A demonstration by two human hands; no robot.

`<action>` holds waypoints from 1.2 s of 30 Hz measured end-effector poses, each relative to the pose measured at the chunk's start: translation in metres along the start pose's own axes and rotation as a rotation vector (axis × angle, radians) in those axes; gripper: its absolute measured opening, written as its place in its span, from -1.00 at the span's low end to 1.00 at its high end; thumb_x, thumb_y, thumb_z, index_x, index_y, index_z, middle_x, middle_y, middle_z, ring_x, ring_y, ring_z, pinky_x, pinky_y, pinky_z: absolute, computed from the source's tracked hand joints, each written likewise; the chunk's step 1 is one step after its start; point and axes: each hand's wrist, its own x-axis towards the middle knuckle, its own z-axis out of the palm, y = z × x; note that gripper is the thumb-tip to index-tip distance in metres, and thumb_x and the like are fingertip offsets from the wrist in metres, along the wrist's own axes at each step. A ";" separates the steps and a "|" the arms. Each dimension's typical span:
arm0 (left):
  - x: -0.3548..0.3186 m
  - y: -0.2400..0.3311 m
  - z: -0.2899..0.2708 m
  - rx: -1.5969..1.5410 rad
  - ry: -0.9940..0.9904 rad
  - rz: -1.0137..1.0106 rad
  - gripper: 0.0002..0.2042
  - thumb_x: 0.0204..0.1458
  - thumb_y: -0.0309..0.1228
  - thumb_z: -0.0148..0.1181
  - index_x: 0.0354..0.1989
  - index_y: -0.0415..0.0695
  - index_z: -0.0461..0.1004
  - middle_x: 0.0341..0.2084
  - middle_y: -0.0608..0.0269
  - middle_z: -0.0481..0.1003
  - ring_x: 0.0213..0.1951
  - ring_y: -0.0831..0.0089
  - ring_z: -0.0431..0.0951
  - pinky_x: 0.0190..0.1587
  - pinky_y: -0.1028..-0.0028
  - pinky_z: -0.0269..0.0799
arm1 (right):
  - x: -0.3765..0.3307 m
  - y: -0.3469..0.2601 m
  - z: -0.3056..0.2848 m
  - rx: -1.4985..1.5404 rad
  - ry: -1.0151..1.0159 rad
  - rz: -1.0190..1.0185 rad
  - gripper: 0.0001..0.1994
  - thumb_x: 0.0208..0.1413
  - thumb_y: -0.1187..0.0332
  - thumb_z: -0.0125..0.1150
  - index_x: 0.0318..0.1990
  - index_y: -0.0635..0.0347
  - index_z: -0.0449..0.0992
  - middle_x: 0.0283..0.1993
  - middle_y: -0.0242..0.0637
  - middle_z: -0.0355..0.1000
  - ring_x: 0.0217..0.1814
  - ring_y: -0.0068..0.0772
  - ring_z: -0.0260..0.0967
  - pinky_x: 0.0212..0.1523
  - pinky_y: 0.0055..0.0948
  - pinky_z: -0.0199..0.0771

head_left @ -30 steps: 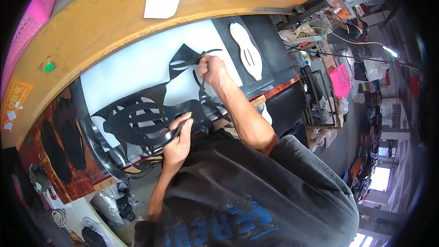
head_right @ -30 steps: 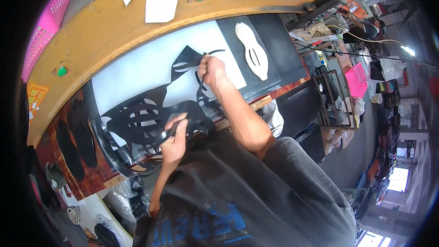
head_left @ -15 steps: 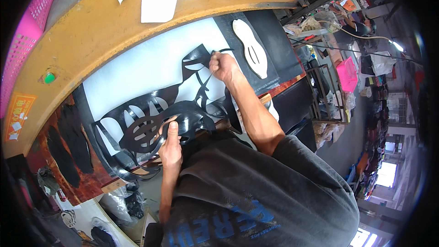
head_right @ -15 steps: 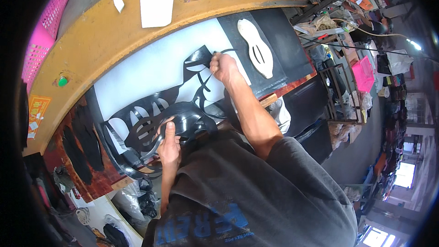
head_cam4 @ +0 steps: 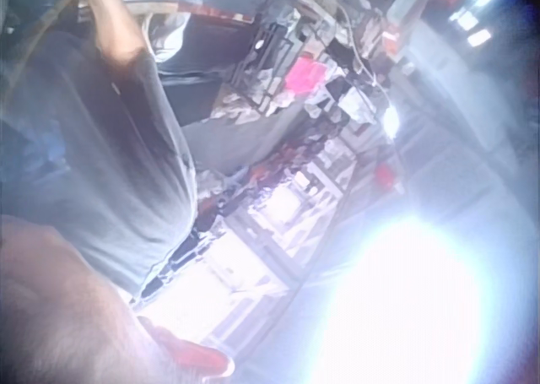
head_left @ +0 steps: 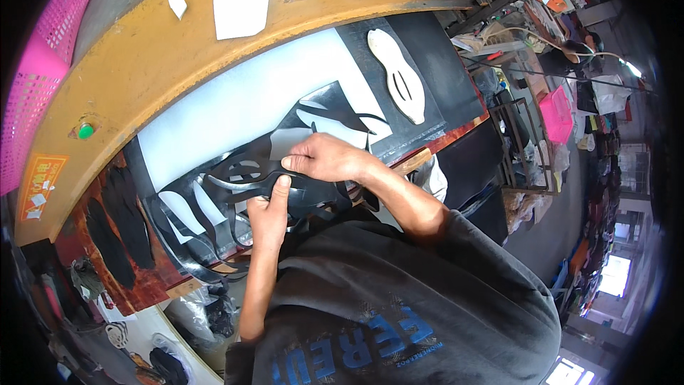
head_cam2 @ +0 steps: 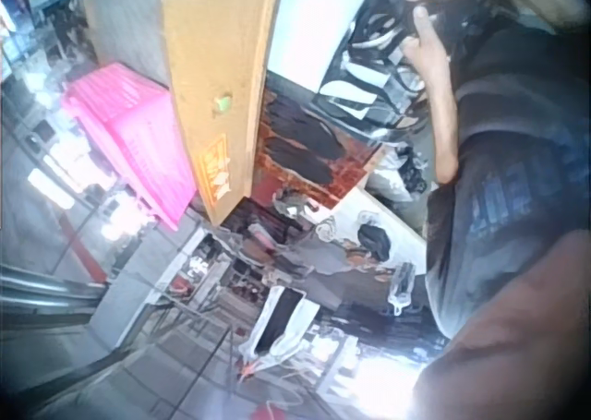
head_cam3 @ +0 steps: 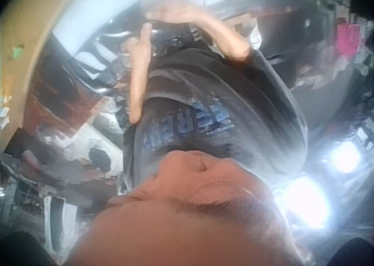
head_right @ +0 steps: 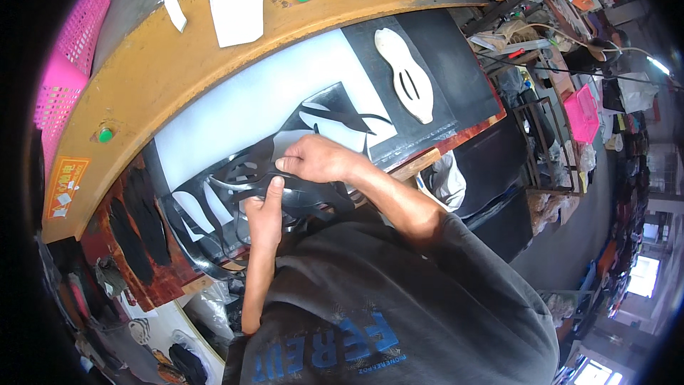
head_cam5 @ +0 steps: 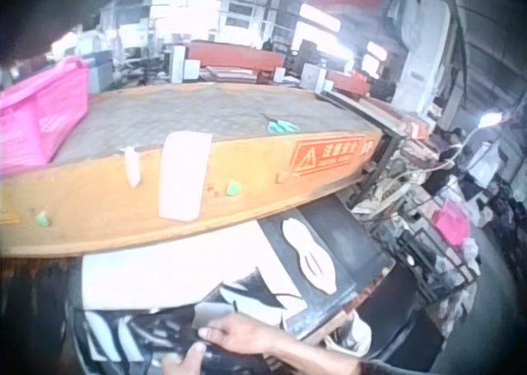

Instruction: The person uses a white template to cut shapes from a black sheet on a cutting machine. They align the template, press down, and remove the cut pieces, repeating the process for multiple shapes. The cut pieces are stacked on the table.

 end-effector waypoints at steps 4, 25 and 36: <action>-0.011 0.015 0.006 0.503 -0.037 0.154 -0.78 0.32 -0.35 0.36 -0.05 -0.28 0.68 -0.21 0.07 0.73 -0.17 0.30 0.72 0.00 0.34 0.59 | 0.010 0.023 0.037 0.045 0.290 0.032 -0.59 0.35 0.08 0.24 -0.32 0.31 0.64 -0.37 0.14 0.55 -0.28 0.26 0.52 -0.18 0.03 0.50; -0.011 -0.030 -0.008 -0.077 -0.244 -0.302 -0.79 0.39 -0.34 0.30 -0.01 -0.26 0.64 -0.22 0.23 0.69 -0.25 0.48 0.71 -0.21 0.45 0.67 | 0.032 0.044 0.049 0.428 0.235 0.033 -0.58 0.42 0.07 0.22 -0.33 0.27 0.61 -0.51 -0.30 0.43 -0.40 -0.49 0.31 -0.26 -0.31 0.44; -0.004 -0.009 -0.023 0.826 -0.157 -0.089 -0.58 0.26 -0.08 0.32 -0.24 -0.31 0.66 -0.40 -0.22 0.66 -0.27 -0.22 0.69 -0.13 -0.01 0.56 | -0.041 0.081 0.001 -0.441 0.781 -0.163 -0.63 0.24 0.27 0.41 0.15 0.21 0.62 0.16 -0.02 0.55 0.27 0.12 0.45 0.32 -0.04 0.45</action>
